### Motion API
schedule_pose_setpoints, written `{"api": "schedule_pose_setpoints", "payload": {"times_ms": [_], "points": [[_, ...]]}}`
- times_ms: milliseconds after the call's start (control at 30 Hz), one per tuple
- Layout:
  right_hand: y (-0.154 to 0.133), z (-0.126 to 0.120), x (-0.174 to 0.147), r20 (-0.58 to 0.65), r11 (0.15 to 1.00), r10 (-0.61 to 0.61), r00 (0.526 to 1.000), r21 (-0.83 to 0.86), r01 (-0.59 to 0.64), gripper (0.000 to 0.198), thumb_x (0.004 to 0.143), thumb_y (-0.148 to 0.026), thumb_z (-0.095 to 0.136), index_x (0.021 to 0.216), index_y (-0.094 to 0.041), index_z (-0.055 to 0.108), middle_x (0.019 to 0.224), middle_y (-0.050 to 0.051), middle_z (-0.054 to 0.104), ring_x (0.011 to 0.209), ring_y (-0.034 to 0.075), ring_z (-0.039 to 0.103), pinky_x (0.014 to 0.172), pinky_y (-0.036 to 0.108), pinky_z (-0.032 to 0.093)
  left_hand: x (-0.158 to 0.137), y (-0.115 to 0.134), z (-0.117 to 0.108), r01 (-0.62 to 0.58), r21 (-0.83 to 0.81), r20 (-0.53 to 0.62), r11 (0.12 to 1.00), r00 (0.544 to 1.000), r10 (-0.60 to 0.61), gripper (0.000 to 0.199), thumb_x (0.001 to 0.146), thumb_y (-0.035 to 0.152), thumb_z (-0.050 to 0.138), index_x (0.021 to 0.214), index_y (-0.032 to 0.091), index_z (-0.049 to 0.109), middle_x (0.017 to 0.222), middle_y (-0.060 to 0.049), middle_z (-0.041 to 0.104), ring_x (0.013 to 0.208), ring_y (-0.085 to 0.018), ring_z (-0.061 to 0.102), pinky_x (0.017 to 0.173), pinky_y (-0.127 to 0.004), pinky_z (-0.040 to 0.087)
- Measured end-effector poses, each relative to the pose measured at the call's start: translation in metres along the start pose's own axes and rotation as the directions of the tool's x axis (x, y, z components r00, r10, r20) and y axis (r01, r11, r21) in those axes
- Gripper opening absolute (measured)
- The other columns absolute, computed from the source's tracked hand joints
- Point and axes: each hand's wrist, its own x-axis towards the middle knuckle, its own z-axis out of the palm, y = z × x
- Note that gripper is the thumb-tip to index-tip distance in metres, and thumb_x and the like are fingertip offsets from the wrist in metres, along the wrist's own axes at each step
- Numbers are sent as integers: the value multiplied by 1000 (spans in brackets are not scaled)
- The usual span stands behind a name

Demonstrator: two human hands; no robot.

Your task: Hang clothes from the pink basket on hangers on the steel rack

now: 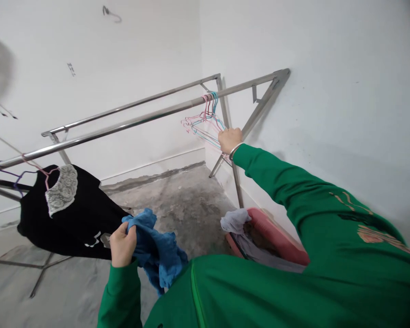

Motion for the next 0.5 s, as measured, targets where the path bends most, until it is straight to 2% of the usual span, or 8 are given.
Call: {"api": "schedule_pose_setpoints", "payload": {"times_ms": [133,333,433,500], "points": [[8,2,2,-38,996,59,998,72,-56,34,88,-13,35,114,-1,54,100,26,65,99,33,62,80,40,41,4,-3,0,-17,36,24,999,1000,16,31,68,47,51,55,19,53,49,2,42,53,-13,42,51,-23,36],[12,-2,1,-132,941,150,980,322,-101,34,94,-29,30,115,-9,48,96,19,65,88,28,62,76,37,43,4,4,4,-13,38,78,999,997,10,33,69,48,50,54,19,53,46,3,37,49,-12,38,48,-24,31],[5,11,-22,-220,834,153,963,552,-6,26,93,-31,32,103,-14,49,86,12,62,81,23,59,76,34,43,8,5,7,20,2,68,1000,997,-20,31,69,46,53,53,19,52,47,3,40,50,-12,39,48,-24,32],[-8,28,-49,-283,692,166,945,716,92,21,91,-35,36,95,-18,47,73,5,54,69,18,54,70,31,43,12,5,9,50,-26,51,998,998,-49,29,68,44,54,54,18,53,48,3,43,51,-12,42,48,-23,33]]}}
